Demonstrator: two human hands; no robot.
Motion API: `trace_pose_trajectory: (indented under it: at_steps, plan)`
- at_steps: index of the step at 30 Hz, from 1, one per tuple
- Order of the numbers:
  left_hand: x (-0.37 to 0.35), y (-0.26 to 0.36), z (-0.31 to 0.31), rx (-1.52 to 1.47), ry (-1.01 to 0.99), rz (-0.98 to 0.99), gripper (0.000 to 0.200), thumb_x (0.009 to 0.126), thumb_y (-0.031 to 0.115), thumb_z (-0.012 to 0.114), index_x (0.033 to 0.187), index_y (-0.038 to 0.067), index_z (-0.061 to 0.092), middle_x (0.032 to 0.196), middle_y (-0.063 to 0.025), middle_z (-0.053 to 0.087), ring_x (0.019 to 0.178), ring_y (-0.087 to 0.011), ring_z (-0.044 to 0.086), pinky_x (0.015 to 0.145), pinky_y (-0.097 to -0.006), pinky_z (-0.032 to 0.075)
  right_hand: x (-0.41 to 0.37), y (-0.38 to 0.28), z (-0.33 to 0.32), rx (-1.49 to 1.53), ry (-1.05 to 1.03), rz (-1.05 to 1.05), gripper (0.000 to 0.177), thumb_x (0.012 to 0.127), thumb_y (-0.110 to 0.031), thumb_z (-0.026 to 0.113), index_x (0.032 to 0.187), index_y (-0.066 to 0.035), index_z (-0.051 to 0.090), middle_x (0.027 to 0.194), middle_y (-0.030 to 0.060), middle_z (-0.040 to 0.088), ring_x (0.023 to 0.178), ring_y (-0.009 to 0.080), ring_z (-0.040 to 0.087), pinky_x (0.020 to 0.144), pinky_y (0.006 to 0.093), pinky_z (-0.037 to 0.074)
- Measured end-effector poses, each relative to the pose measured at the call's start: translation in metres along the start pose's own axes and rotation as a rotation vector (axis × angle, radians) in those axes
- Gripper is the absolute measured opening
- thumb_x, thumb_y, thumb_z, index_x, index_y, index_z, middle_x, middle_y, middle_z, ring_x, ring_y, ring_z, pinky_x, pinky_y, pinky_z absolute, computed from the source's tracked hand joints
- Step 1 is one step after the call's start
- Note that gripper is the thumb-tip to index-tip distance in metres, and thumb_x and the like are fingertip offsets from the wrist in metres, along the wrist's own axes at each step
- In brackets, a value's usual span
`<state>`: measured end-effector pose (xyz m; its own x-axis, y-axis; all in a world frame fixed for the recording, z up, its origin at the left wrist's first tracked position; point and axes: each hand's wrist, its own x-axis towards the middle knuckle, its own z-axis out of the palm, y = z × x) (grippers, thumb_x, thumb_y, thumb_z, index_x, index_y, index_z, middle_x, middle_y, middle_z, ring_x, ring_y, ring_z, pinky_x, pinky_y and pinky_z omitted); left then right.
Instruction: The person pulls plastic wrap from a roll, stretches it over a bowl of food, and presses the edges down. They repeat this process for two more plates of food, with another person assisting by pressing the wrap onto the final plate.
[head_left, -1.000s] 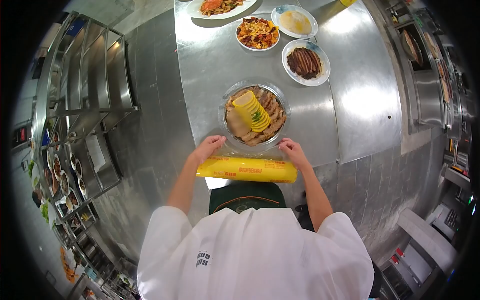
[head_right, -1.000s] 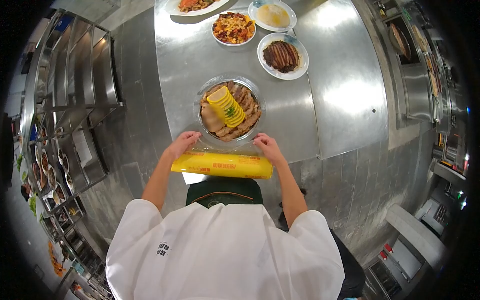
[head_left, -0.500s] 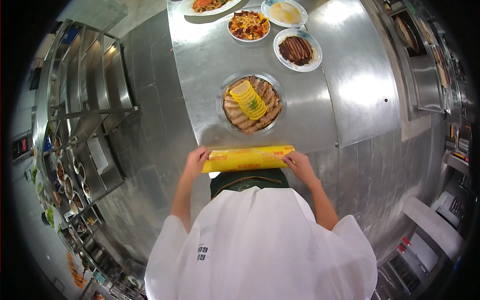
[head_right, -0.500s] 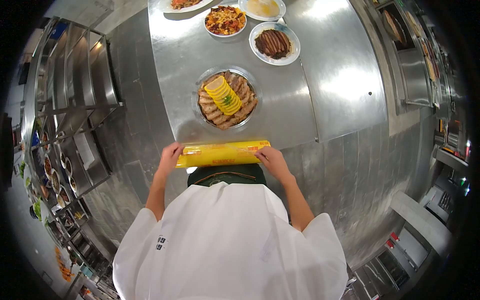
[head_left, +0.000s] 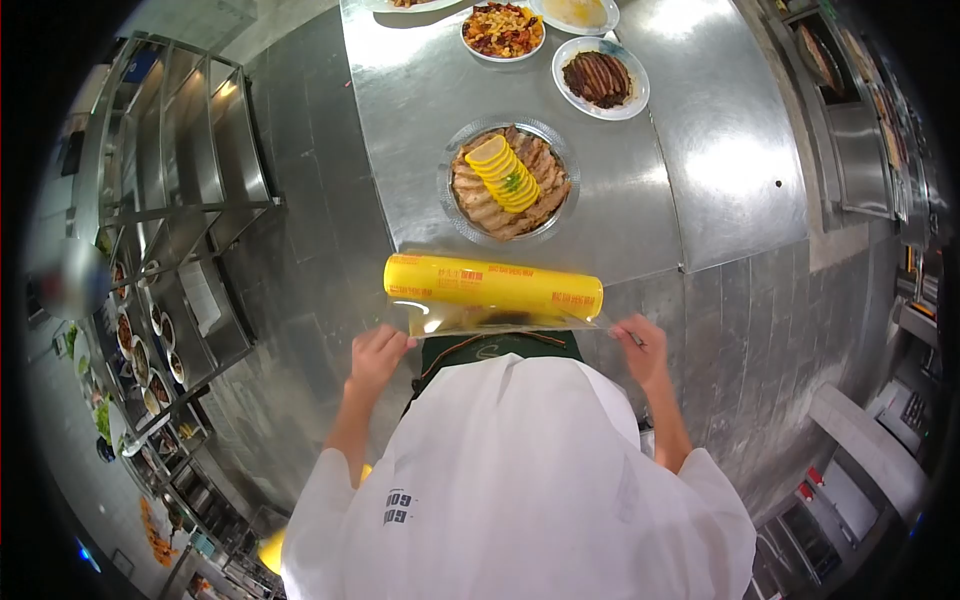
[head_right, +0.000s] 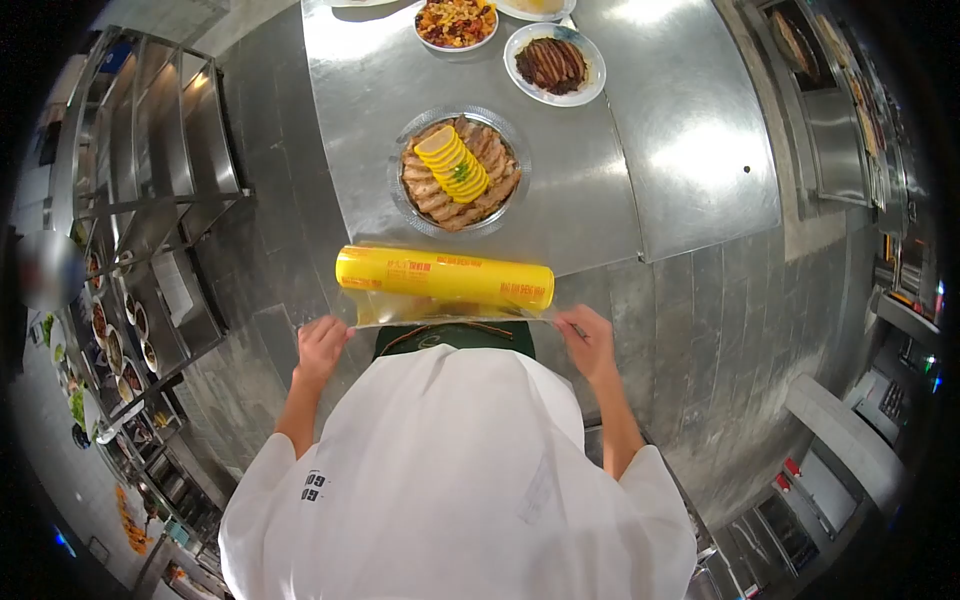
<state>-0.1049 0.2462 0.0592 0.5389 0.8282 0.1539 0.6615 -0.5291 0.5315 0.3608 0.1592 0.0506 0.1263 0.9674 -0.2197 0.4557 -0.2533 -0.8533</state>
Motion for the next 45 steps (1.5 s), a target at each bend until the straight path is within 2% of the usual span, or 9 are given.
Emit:
trace_pose_trajectory:
  at_steps: [18, 24, 31, 33, 35, 37, 39, 41, 45]
  plan:
    - [0.013, 0.089, -0.107, -0.083, -0.029, 0.220, 0.030, 0.075, 0.024, 0.085, 0.075, 0.006, 0.060, 0.067, -0.0036, 0.051, 0.052, -0.0196, 0.053, 0.044, -0.0332, 0.039, -0.020, -0.088, -0.110, -0.008, -0.212, 0.053, 0.007, 0.078, -0.001, 0.078, 0.081, -0.002, 0.072, 0.068, 0.0048, 0.064, 0.063, 0.0183, 0.061, 0.058, 0.0318, 0.043]
    - [0.018, 0.107, -0.165, -0.051, 0.020, 0.227, 0.039, 0.091, 0.041, 0.074, 0.086, 0.005, 0.061, 0.071, -0.0044, 0.061, 0.059, -0.0223, 0.059, 0.054, -0.0352, 0.048, -0.021, -0.131, -0.142, 0.035, -0.228, -0.355, 0.015, 0.073, -0.011, 0.086, 0.081, -0.005, 0.075, 0.064, 0.0049, 0.064, 0.050, 0.0201, 0.058, 0.048, 0.0341, 0.039]
    - [0.032, 0.123, -0.213, 0.031, 0.180, 0.357, 0.044, 0.094, 0.046, 0.070, 0.085, 0.004, 0.060, 0.071, -0.0046, 0.060, 0.065, -0.0258, 0.061, 0.061, -0.0406, 0.050, 0.004, -0.164, -0.176, 0.322, -0.513, -0.707, 0.012, 0.088, -0.010, 0.081, 0.081, -0.004, 0.074, 0.068, 0.0064, 0.071, 0.057, 0.0209, 0.070, 0.046, 0.0304, 0.053]
    - [0.048, 0.115, -0.218, 0.067, 0.261, 0.432, 0.038, 0.089, 0.046, 0.072, 0.083, 0.010, 0.061, 0.068, 0.0005, 0.054, 0.057, -0.0171, 0.053, 0.058, -0.0347, 0.046, 0.012, -0.172, -0.183, 0.268, -0.442, -0.747, 0.015, 0.088, -0.012, 0.080, 0.077, -0.005, 0.073, 0.070, 0.0083, 0.070, 0.056, 0.0220, 0.068, 0.046, 0.0309, 0.051]
    - [0.088, 0.112, -0.211, 0.091, 0.401, 0.316, 0.037, 0.094, 0.045, 0.070, 0.083, 0.011, 0.064, 0.067, 0.0004, 0.055, 0.061, -0.0186, 0.057, 0.063, -0.0351, 0.048, 0.026, -0.176, -0.181, -0.181, 0.003, -0.813, 0.008, 0.085, -0.006, 0.076, 0.080, -0.002, 0.073, 0.063, 0.0069, 0.063, 0.051, 0.0178, 0.059, 0.046, 0.0299, 0.042]
    - [0.131, 0.079, -0.220, 0.336, 0.263, 0.205, 0.030, 0.093, 0.033, 0.073, 0.082, 0.006, 0.064, 0.069, -0.0055, 0.057, 0.063, -0.0232, 0.059, 0.060, -0.0365, 0.046, 0.062, -0.164, -0.177, -0.053, 0.196, -0.479, 0.013, 0.089, -0.008, 0.072, 0.078, -0.001, 0.068, 0.068, 0.0054, 0.063, 0.056, 0.0126, 0.056, 0.052, 0.0277, 0.042]
    - [0.214, 0.061, -0.211, 0.037, 0.152, -0.045, 0.022, 0.096, 0.017, 0.069, 0.084, 0.000, 0.060, 0.069, -0.0066, 0.055, 0.062, -0.0165, 0.053, 0.058, -0.0295, 0.039, 0.132, -0.192, -0.151, 0.002, 0.318, -0.332, 0.015, 0.098, -0.012, 0.069, 0.089, 0.001, 0.069, 0.079, 0.0026, 0.062, 0.071, 0.0086, 0.056, 0.064, 0.0247, 0.043]
    - [0.286, 0.012, -0.174, -0.267, 0.237, -0.119, 0.027, 0.104, 0.020, 0.062, 0.087, -0.001, 0.060, 0.068, 0.0006, 0.051, 0.066, -0.0069, 0.046, 0.061, -0.0259, 0.038, 0.216, -0.186, -0.135, -0.002, 0.347, -0.331, 0.019, 0.102, -0.017, 0.065, 0.101, 0.000, 0.073, 0.076, 0.0017, 0.061, 0.071, 0.0075, 0.055, 0.067, 0.0240, 0.045]
    - [0.391, -0.055, -0.064, 0.164, 0.531, -0.239, 0.027, 0.106, 0.032, 0.059, 0.097, 0.007, 0.064, 0.084, -0.0237, 0.070, 0.079, -0.0484, 0.066, 0.067, -0.0534, 0.051, 0.368, -0.128, -0.065, -0.102, 0.608, -0.199, 0.027, 0.103, -0.025, 0.058, 0.099, -0.002, 0.072, 0.084, 0.0129, 0.072, 0.076, 0.0273, 0.068, 0.073, 0.0380, 0.052]
